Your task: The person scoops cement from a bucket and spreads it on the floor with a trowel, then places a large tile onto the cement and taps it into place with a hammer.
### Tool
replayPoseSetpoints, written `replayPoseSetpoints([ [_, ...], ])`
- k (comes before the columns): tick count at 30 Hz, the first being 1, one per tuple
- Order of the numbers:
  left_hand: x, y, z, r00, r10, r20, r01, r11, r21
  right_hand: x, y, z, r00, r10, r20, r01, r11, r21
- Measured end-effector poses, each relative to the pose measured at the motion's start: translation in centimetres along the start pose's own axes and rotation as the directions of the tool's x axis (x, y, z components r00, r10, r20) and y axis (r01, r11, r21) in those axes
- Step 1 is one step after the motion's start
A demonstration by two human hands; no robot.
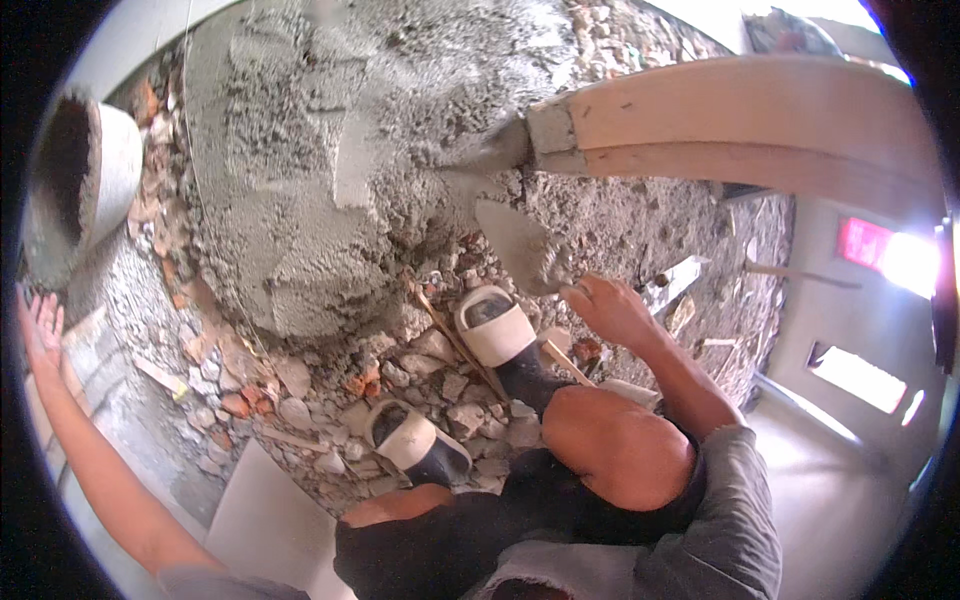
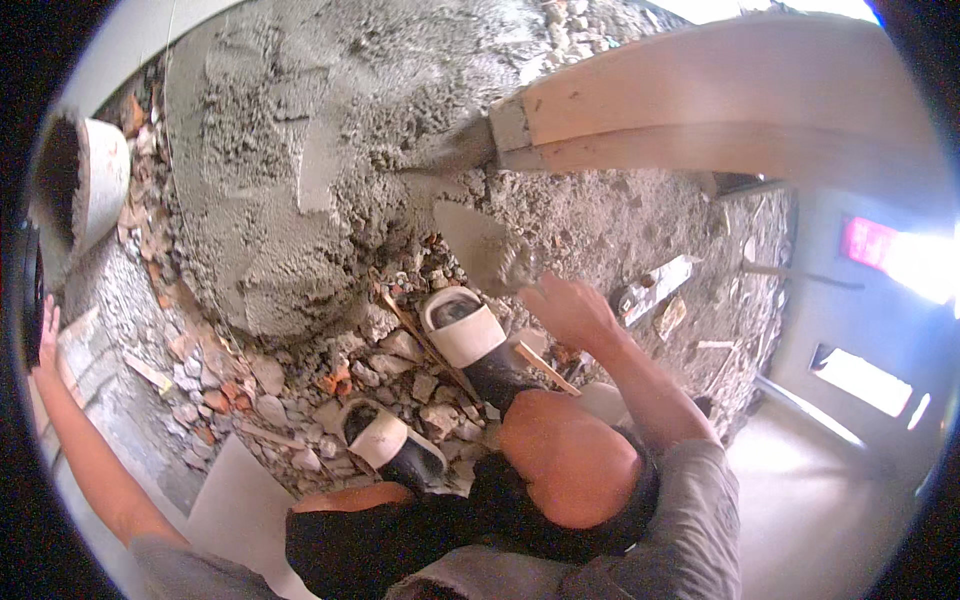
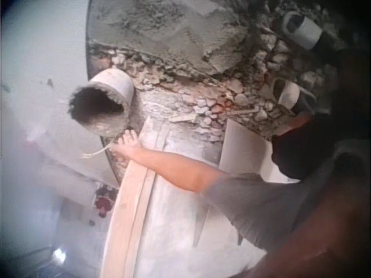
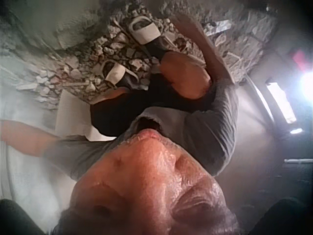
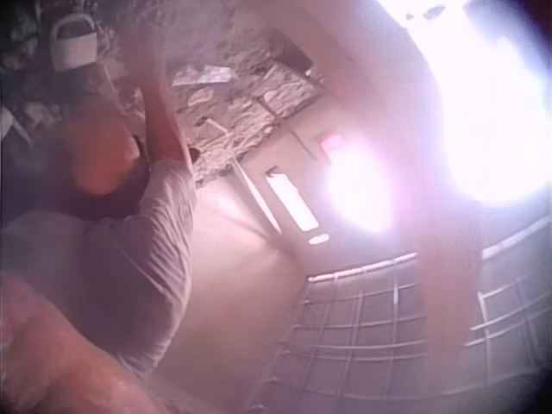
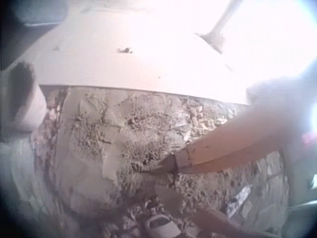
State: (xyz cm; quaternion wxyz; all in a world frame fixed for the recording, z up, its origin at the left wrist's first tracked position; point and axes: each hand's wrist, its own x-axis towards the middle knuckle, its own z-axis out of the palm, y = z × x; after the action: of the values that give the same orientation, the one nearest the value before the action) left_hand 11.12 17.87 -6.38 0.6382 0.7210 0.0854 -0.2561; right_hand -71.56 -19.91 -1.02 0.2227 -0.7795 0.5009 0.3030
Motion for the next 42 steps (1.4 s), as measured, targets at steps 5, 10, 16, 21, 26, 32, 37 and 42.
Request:
replayPoseSetpoints([
  [5, 8.4, -0.2, -1.1, 0.997, -0.073, 0.026, 0.070, 0.992, 0.105, -8.8, 2.4, -0.4, 0.994, 0.107, -0.015, -0.107, 0.994, 0.020],
  [10, 4.0, -1.4, 6.4, 0.985, 0.013, -0.172, -0.019, 0.999, -0.032, -13.9, 5.9, -0.1, 0.953, 0.303, 0.006, -0.303, 0.953, -0.019],
  [16, -5.5, -4.3, 15.3, 0.890, 0.126, -0.438, -0.227, 0.956, -0.188, -14.6, 9.8, 2.7, 0.920, 0.391, -0.024, -0.391, 0.920, 0.019],
  [21, -14.1, -7.5, 10.4, 0.899, 0.193, -0.393, -0.259, 0.958, -0.122, -14.4, 11.9, 7.8, 0.901, 0.388, -0.193, -0.347, 0.913, 0.213],
  [26, -18.4, -9.0, 7.4, 0.933, 0.205, -0.295, -0.244, 0.965, -0.100, -12.7, 14.1, 18.3, 0.717, 0.685, -0.128, -0.561, 0.676, 0.477],
  [32, -17.2, -9.3, 6.0, 0.942, 0.128, -0.309, -0.165, 0.982, -0.094, -10.2, 12.7, 25.8, 0.587, 0.806, -0.080, -0.641, 0.523, 0.562],
  [37, -15.4, -10.5, 3.2, 0.950, 0.059, -0.308, -0.067, 0.998, -0.015, -9.9, 13.3, 27.3, 0.585, 0.801, -0.127, -0.610, 0.538, 0.582],
  [42, -15.9, -9.4, 0.6, 0.896, 0.444, -0.016, -0.411, 0.841, 0.352, -13.9, 23.6, 19.9, 0.904, 0.415, -0.102, -0.421, 0.826, -0.375],
])
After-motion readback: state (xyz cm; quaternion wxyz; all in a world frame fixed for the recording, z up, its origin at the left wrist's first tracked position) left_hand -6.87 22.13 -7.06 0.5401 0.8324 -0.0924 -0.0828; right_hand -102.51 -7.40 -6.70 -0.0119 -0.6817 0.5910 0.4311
